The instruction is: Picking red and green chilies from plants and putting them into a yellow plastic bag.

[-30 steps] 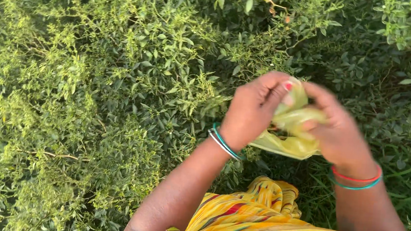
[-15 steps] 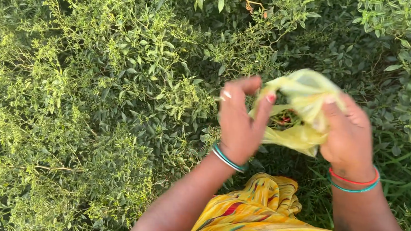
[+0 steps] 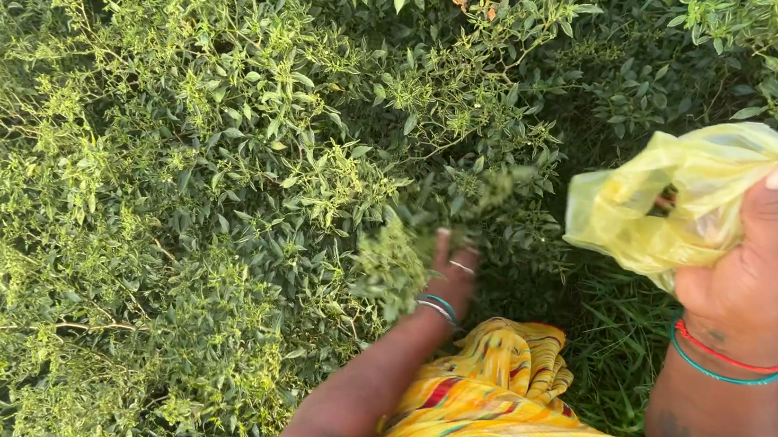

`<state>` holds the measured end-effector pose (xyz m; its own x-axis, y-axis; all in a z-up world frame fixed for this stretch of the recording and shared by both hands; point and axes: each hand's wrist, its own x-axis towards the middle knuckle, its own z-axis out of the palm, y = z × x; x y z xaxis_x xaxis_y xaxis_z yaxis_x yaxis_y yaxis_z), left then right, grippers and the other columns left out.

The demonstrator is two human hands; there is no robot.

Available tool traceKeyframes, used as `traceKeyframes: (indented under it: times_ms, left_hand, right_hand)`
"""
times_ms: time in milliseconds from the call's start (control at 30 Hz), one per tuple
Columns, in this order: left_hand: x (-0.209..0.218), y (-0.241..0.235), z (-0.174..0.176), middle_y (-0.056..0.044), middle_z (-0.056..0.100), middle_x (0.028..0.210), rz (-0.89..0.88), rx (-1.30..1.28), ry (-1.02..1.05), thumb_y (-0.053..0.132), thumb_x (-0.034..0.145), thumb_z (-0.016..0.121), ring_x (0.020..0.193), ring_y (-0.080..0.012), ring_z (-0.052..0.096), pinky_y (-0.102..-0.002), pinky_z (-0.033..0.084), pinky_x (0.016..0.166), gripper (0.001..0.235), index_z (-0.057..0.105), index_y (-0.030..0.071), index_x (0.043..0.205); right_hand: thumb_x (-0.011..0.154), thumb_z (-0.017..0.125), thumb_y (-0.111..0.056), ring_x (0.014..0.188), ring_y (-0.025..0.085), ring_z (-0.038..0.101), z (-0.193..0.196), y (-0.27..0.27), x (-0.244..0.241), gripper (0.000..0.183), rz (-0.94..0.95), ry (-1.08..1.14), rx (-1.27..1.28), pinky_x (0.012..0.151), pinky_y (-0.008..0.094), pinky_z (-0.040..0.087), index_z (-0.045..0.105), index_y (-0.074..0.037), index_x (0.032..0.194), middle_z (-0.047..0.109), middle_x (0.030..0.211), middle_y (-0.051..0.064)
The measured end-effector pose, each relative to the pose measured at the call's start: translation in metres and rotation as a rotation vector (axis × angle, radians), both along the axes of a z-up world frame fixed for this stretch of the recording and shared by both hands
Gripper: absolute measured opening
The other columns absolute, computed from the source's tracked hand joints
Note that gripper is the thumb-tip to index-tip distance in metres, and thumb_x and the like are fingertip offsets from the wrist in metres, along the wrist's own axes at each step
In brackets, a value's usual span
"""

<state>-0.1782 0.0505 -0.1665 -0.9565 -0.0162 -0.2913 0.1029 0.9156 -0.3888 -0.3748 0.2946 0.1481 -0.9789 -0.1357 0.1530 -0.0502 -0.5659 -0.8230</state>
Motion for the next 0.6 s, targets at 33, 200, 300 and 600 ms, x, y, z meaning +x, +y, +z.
traceKeyframes:
  times_ms: [33, 200, 300, 600]
  left_hand:
    - [-0.003, -0.016, 0.047, -0.016, 0.043, 0.159, 0.002, -0.001, -0.005, 0.019, 0.103, 0.062, 0.159, -0.0320, 0.026, -0.075, 0.005, 0.134, 0.043, 0.065, 0.011, 0.145]
    - [0.022, -0.095, 0.173, -0.008, 0.013, 0.173, 0.360, -0.059, -0.387, 0.029, 0.089, 0.065, 0.159, -0.0262, -0.003, -0.080, 0.004, 0.117, 0.063, 0.051, 0.018, 0.150]
    - [0.074, -0.138, 0.165, -0.004, 0.008, 0.172, 0.383, -0.197, -0.308, 0.016, 0.095, 0.059, 0.154, -0.0256, -0.011, -0.082, 0.005, 0.110, 0.059, 0.043, 0.029, 0.150]
    - [0.145, -0.147, 0.165, 0.002, 0.011, 0.170, 0.733, -0.115, -0.391, 0.054, 0.100, 0.047, 0.158, -0.0278, -0.009, -0.068, -0.004, 0.121, 0.069, 0.021, 0.036, 0.161]
  right_hand:
    - [0.120, 0.058, -0.015, 0.108, 0.021, 0.065, -0.007, 0.006, -0.002, 0.027, 0.002, -0.005, -0.001, 0.104, 0.035, 0.052, 0.060, 0.008, 0.135, 0.069, 0.126, 0.015]
    - [0.124, 0.054, -0.023, 0.108, 0.024, 0.062, -0.032, 0.021, -0.009, 0.028, 0.123, -0.161, -0.139, 0.107, 0.039, 0.051, 0.056, 0.004, 0.132, 0.062, 0.119, 0.013]
    - [0.124, 0.055, -0.021, 0.114, 0.025, 0.065, -0.045, 0.021, -0.012, 0.027, 0.138, -0.198, -0.162, 0.110, 0.040, 0.053, 0.055, 0.005, 0.131, 0.064, 0.123, 0.014]
    - [0.120, 0.056, -0.022, 0.100, 0.022, 0.063, -0.040, 0.002, -0.007, 0.030, 0.250, -0.097, -0.062, 0.097, 0.036, 0.052, 0.057, 0.008, 0.126, 0.065, 0.114, 0.016]
